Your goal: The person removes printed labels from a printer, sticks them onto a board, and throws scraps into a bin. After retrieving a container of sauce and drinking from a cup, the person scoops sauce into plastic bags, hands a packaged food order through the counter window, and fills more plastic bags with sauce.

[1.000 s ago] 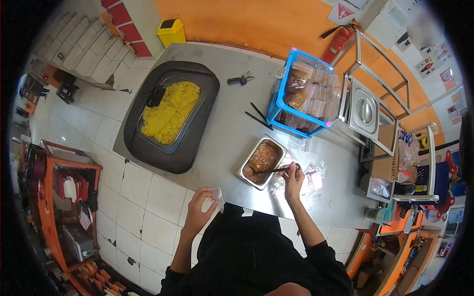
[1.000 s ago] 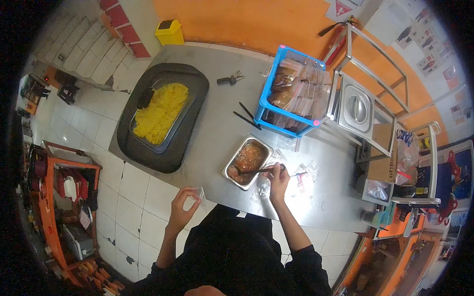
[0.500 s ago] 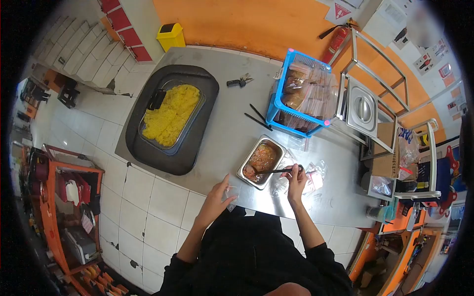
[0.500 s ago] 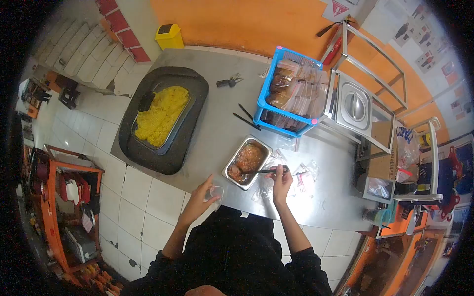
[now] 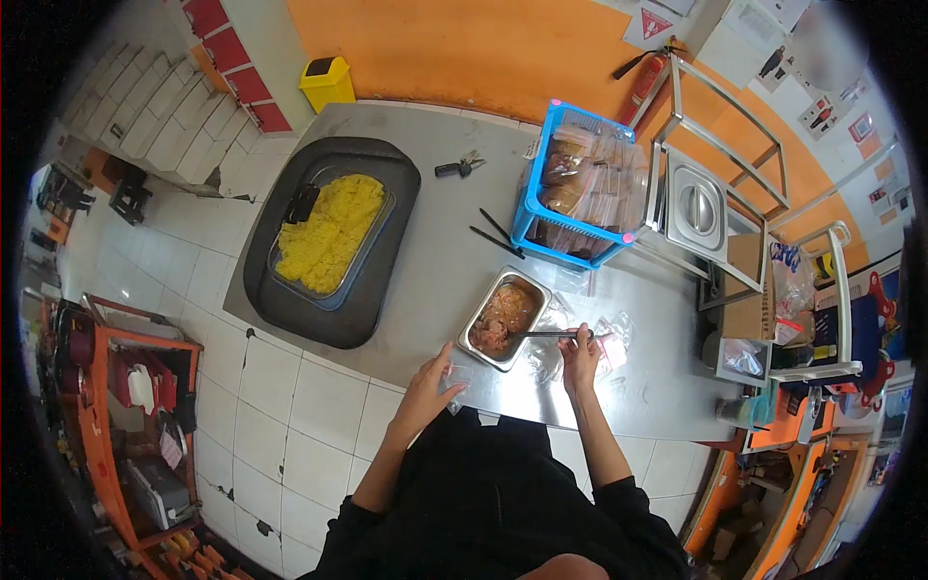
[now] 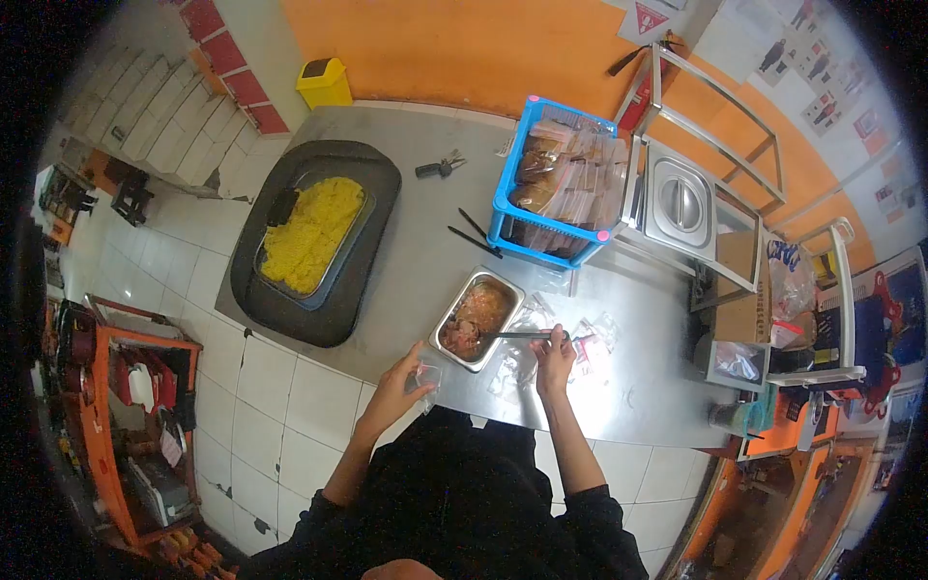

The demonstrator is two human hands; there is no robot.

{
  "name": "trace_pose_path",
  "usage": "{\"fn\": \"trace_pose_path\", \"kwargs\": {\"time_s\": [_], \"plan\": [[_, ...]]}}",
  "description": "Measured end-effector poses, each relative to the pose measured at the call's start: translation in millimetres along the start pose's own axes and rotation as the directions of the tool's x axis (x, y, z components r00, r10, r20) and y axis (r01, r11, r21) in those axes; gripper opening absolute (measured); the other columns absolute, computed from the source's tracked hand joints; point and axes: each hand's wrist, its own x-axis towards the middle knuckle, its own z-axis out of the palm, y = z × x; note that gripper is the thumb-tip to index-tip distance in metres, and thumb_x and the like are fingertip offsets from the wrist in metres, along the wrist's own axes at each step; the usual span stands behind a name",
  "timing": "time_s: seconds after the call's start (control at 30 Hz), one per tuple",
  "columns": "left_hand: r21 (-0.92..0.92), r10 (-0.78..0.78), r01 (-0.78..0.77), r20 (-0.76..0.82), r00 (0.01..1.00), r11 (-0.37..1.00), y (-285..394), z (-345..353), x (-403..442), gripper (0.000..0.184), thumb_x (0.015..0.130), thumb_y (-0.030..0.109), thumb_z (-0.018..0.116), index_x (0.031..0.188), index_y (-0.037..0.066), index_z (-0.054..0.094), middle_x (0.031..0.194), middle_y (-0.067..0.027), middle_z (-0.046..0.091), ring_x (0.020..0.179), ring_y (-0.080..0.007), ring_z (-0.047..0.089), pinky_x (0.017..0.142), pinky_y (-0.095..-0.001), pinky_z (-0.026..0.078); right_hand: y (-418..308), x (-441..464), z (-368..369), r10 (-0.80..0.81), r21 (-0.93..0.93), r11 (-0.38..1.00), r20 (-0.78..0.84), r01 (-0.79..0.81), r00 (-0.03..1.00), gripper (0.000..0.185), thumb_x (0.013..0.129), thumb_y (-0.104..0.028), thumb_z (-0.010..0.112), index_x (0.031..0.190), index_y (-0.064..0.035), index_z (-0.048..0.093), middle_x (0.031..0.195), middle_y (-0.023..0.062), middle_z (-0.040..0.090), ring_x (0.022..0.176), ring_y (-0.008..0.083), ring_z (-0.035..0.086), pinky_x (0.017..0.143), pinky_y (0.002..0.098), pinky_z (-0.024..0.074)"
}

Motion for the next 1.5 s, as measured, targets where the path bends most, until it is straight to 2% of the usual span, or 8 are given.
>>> {"fn": "trace_pose_path", "kwargs": {"time_s": [0.5,0.73,1.03,1.13,1.2,1.27,1.33,1.5], "plan": [[-0.069,-0.086,0.080,-0.086,0.993,0.994,0.1,-13.9,-15.5,0.073,0.074,0.013,0.073,0.134,0.007,0.032,0.102,-0.0146,0.062,0.096,-0.0248,0.060,0.084,-0.0363,0.046,-4.3,-11.0,-4.7,0.039,0.037,0.999,-0.075,-0.036,0.996,0.024,0.092,-0.021,0.053,0.084,0.0013,0.053,0.079,0.0090,0.057,0.065,0.0180,0.059,0.062,0.0290,0.0550],[-0.070,-0.083,0.075,-0.118,0.990,0.995,-0.6,-17.0,-21.7,0.070,0.074,0.013,0.072,0.132,0.007,0.034,0.096,-0.0139,0.062,0.092,-0.0242,0.061,0.083,-0.0352,0.046,4.1,-14.2,-13.4,0.085,0.126,0.989,-0.072,-0.076,0.994,0.026,0.091,-0.025,0.055,0.087,0.0006,0.053,0.082,0.0077,0.057,0.067,0.0175,0.059,0.065,0.0291,0.0547],[-0.097,-0.104,0.092,-0.128,0.986,0.991,-10.2,-18.0,-25.9,0.070,0.074,0.011,0.073,0.132,0.007,0.034,0.098,-0.0126,0.063,0.088,-0.0211,0.062,0.081,-0.0346,0.047,12.0,-61.4,14.8,-0.137,0.006,0.991,0.042,0.137,0.990,0.023,0.094,-0.023,0.049,0.090,0.0001,0.053,0.082,0.0090,0.058,0.070,0.0168,0.060,0.067,0.0300,0.0526],[-0.093,-0.116,0.104,-0.122,0.986,0.990,-9.9,-20.0,-26.0,0.069,0.074,0.011,0.072,0.131,0.007,0.034,0.097,-0.0128,0.063,0.089,-0.0214,0.062,0.081,-0.0346,0.047,4.8,-75.3,27.9,-0.288,-0.118,0.944,0.160,0.308,0.944,0.022,0.095,-0.018,0.046,0.092,0.0036,0.052,0.085,0.0108,0.059,0.072,0.0180,0.060,0.069,0.0307,0.0522],[-0.090,-0.121,0.112,-0.108,0.987,0.990,-10.6,-20.3,-25.0,0.069,0.075,0.011,0.072,0.131,0.007,0.034,0.097,-0.0130,0.063,0.089,-0.0217,0.062,0.081,-0.0345,0.047,0.5,-74.2,32.6,-0.371,-0.211,0.858,0.374,0.468,0.850,0.022,0.096,-0.014,0.044,0.093,0.0060,0.052,0.087,0.0125,0.059,0.073,0.0188,0.060,0.070,0.0311,0.0520],[-0.092,-0.103,0.093,-0.105,0.989,0.991,-13.4,-19.3,-24.2,0.068,0.075,0.012,0.072,0.131,0.007,0.034,0.097,-0.0138,0.063,0.090,-0.0228,0.062,0.081,-0.0346,0.047,-3.3,-65.3,33.8,-0.341,-0.215,0.882,0.320,0.418,0.884,0.022,0.096,-0.016,0.045,0.091,0.0041,0.052,0.085,0.0113,0.059,0.071,0.0180,0.060,0.070,0.0298,0.0515],[-0.081,-0.090,0.081,-0.106,0.990,0.993,-11.5,-19.7,-23.7,0.067,0.075,0.012,0.072,0.131,0.007,0.034,0.097,-0.0140,0.063,0.091,-0.0231,0.062,0.081,-0.0347,0.047,-1.3,-47.1,23.5,-0.201,-0.099,0.972,0.119,0.213,0.972,0.024,0.094,-0.021,0.049,0.088,0.0016,0.053,0.084,0.0093,0.059,0.069,0.0166,0.059,0.069,0.0290,0.0518],[-0.072,-0.096,0.089,-0.110,0.989,0.993,-12.8,-22.5,-25.2,0.067,0.076,0.012,0.071,0.131,0.007,0.034,0.097,-0.0140,0.063,0.092,-0.0233,0.062,0.081,-0.0350,0.047,-0.2,-31.4,-0.8,-0.039,0.067,0.997,-0.053,0.042,0.998,0.026,0.091,-0.029,0.055,0.088,-0.0030,0.055,0.081,0.0058,0.058,0.068,0.0143,0.060,0.065,0.0276,0.0539]]}}
